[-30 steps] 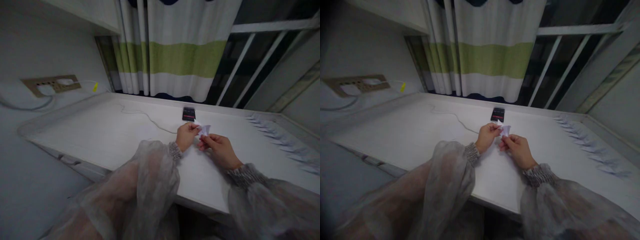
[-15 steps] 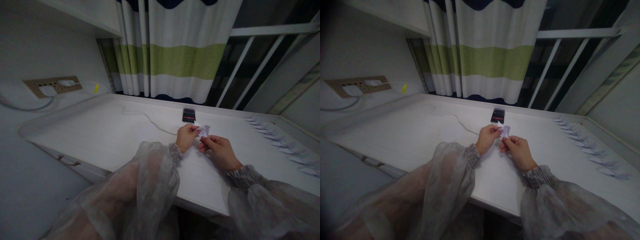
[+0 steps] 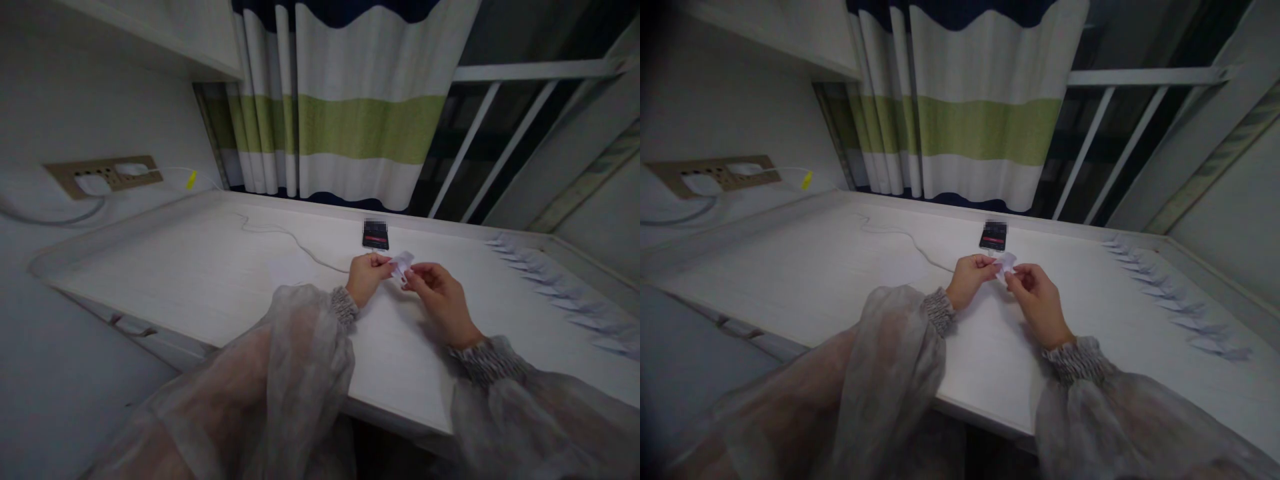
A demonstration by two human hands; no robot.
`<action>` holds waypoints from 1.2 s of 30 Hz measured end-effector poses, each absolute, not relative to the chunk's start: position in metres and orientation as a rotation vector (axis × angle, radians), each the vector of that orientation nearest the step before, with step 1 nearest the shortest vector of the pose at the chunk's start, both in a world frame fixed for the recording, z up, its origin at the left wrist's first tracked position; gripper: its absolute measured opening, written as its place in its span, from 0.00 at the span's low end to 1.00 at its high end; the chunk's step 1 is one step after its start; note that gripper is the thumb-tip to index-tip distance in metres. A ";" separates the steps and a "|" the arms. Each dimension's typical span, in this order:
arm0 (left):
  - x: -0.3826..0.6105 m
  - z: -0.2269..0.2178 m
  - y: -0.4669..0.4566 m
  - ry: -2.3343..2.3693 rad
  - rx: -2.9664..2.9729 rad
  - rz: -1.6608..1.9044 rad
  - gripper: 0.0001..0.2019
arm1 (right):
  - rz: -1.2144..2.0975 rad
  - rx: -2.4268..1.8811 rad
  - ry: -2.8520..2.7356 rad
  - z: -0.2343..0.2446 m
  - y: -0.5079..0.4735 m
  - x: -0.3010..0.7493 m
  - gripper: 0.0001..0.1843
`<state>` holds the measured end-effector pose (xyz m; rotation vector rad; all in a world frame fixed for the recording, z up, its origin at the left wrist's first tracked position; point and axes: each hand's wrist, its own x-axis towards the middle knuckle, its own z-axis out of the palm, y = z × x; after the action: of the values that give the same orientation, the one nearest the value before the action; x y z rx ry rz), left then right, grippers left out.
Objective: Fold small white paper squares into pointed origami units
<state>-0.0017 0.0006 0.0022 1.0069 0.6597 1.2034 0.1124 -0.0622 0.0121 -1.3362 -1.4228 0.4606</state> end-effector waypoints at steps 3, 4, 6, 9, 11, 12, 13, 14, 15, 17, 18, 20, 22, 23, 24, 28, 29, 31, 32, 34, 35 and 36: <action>-0.002 0.000 0.000 0.641 1.015 1.127 0.09 | -0.125 -1.292 -1.633 0.020 -0.061 0.124 0.22; -0.002 0.000 -0.001 0.635 1.034 1.099 0.10 | -0.261 -1.251 -1.745 0.023 -0.061 0.128 0.21; -0.003 -0.001 -0.002 0.637 1.090 1.056 0.09 | -0.444 -1.185 -1.941 0.027 -0.059 0.135 0.18; -0.004 -0.001 -0.003 0.660 1.169 1.027 0.05 | -0.558 -1.096 -2.148 0.028 -0.056 0.141 0.14; -0.005 0.000 -0.003 0.683 1.216 1.022 0.03 | -0.577 -1.056 -2.209 0.028 -0.055 0.142 0.13; -0.005 0.000 -0.003 0.693 1.239 1.025 0.03 | -0.580 -1.045 -2.228 0.028 -0.054 0.143 0.12; -0.005 0.000 -0.002 0.703 1.263 1.029 0.02 | -0.580 -1.039 -2.249 0.028 -0.054 0.144 0.12; -0.005 -0.001 -0.002 0.711 1.291 1.029 0.02 | -0.583 -1.035 -2.270 0.029 -0.054 0.144 0.11; -0.005 -0.001 -0.002 0.717 1.318 1.027 0.01 | -0.590 -1.033 -2.291 0.030 -0.055 0.144 0.11; -0.004 -0.003 -0.001 0.729 1.374 1.017 0.00 | -0.611 -1.033 -2.316 0.032 -0.056 0.144 0.09; -0.003 -0.003 0.000 0.739 1.401 1.016 0.00 | -0.623 -1.039 -2.317 0.033 -0.056 0.144 0.09; -0.002 -0.005 0.000 0.760 1.444 1.019 0.01 | -0.638 -1.056 -2.310 0.034 -0.056 0.144 0.09; -0.002 -0.006 0.001 0.773 1.484 1.019 0.01 | -0.648 -1.064 -2.304 0.034 -0.056 0.144 0.09; -0.002 -0.007 0.002 0.776 1.505 1.017 0.01 | -0.652 -1.062 -2.300 0.034 -0.056 0.144 0.09; -0.002 -0.007 0.002 0.781 1.529 1.015 0.02 | -0.654 -1.056 -2.296 0.033 -0.055 0.144 0.09; -0.002 -0.007 0.003 0.798 1.594 1.013 0.01 | -0.634 -1.040 -2.313 0.033 -0.054 0.145 0.09; -0.002 -0.007 0.003 0.796 1.591 1.011 0.01 | -0.627 -1.038 -2.316 0.033 -0.054 0.145 0.09; -0.002 -0.006 0.002 0.782 1.569 1.002 0.01 | -0.621 -1.024 -2.309 0.033 -0.055 0.144 0.09; -0.002 -0.006 0.001 0.775 1.560 0.999 0.01 | -0.619 -1.014 -2.301 0.033 -0.055 0.144 0.09; -0.003 -0.005 0.000 0.762 1.558 0.999 0.01 | -0.609 -1.007 -2.288 0.033 -0.055 0.143 0.09; -0.003 -0.005 0.000 0.758 1.564 1.003 0.01 | -0.599 -1.012 -2.282 0.033 -0.055 0.142 0.09; -0.003 -0.005 0.000 0.757 1.572 1.008 0.01 | -0.587 -1.024 -2.279 0.033 -0.056 0.141 0.09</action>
<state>-0.0029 -0.0001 -0.0049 1.5721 0.7569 1.0079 0.1408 -0.0556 0.0335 -1.0235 -2.2794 -0.5866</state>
